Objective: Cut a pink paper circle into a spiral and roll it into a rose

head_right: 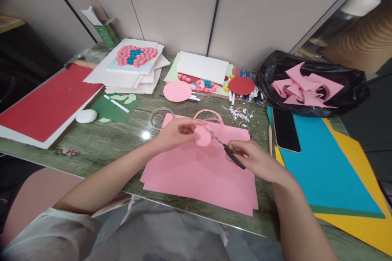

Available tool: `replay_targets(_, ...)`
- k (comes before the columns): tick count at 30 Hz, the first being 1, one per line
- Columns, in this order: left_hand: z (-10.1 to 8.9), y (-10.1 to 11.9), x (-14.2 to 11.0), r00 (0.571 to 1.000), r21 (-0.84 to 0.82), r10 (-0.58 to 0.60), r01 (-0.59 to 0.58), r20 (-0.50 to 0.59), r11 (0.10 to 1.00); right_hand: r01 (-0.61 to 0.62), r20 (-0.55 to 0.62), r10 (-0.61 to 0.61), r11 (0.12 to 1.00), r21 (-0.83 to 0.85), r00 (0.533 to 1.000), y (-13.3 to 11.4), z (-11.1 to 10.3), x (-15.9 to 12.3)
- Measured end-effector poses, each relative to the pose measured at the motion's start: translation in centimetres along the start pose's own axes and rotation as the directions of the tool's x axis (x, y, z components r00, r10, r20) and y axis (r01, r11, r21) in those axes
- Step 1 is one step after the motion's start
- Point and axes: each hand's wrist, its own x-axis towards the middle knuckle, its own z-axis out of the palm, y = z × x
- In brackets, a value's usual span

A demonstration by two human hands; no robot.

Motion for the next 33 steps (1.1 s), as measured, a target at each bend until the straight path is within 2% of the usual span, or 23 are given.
replay_targets(9,-0.4,0.3,0.0,0.996,0.031,0.010,-0.013,0.091,0.999,0.016,0.020,-0.016,1.000,-0.007,1.000,0.3,-0.3,-0.2)
replay_targets(24,-0.7,0.9,-0.1,0.993,0.115,0.025,-0.039,0.119,0.993,0.016,0.031,-0.014,0.998,-0.064,0.999,0.4,-0.4,-0.5)
replay_targets(28,-0.4,0.6,0.0,0.998,0.053,0.021,-0.024,0.058,0.998,0.015,0.021,-0.014,0.999,-0.048,1.000,0.3,-0.4,-0.3)
replay_targets(33,0.8,0.1,-0.1,0.992,-0.146,-0.047,0.030,-0.114,0.989,0.001,-0.052,-0.003,0.999,-0.042,0.999,-0.2,-0.2,-0.1)
